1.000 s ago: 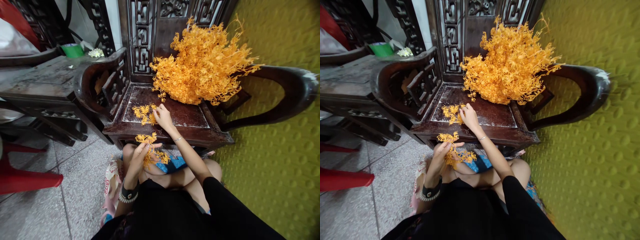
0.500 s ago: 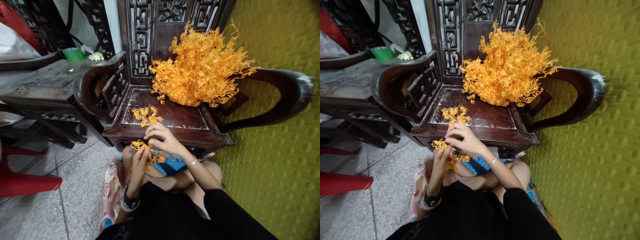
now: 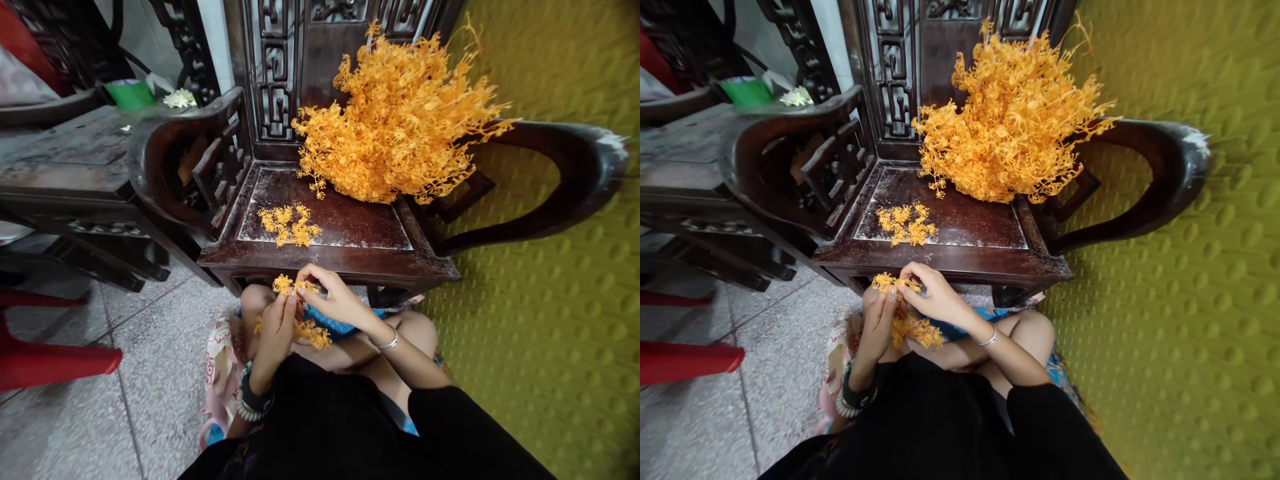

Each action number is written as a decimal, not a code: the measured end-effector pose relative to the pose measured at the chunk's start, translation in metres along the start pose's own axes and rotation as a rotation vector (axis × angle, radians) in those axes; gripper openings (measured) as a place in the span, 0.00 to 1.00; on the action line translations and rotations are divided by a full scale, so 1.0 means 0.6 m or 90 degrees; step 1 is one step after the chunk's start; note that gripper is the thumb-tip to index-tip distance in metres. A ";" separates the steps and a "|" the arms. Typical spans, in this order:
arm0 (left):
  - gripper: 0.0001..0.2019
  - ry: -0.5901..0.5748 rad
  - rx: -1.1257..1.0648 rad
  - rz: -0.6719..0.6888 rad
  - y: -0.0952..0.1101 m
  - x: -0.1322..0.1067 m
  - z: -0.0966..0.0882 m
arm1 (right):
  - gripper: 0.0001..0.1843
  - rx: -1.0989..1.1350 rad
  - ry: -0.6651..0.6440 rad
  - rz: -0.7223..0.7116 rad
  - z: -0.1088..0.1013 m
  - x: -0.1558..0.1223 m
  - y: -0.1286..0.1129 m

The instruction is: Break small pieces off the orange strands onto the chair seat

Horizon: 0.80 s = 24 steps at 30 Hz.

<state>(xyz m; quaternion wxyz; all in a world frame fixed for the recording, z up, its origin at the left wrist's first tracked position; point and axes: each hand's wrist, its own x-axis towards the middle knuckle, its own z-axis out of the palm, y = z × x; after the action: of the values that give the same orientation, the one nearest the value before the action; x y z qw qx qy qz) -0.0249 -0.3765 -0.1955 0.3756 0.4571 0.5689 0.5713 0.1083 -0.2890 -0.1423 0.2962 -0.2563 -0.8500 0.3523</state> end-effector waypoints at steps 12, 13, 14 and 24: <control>0.21 0.042 -0.086 -0.020 0.019 -0.006 0.008 | 0.14 0.062 -0.051 -0.011 -0.006 -0.008 -0.011; 0.21 0.055 -0.096 -0.019 0.022 -0.006 0.011 | 0.15 0.076 -0.060 -0.003 -0.006 -0.009 -0.011; 0.21 0.068 -0.109 -0.021 0.025 -0.006 0.013 | 0.15 0.098 -0.067 0.007 -0.006 -0.009 -0.011; 0.23 0.149 -0.463 -0.099 0.026 -0.004 0.052 | 0.22 0.579 0.094 0.170 0.053 -0.011 -0.017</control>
<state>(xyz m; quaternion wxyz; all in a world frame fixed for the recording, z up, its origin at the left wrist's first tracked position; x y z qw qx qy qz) 0.0069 -0.3702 -0.1820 0.4878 0.1819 0.4012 0.7537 0.0890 -0.3136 -0.1550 0.3896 -0.2321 -0.5461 0.7043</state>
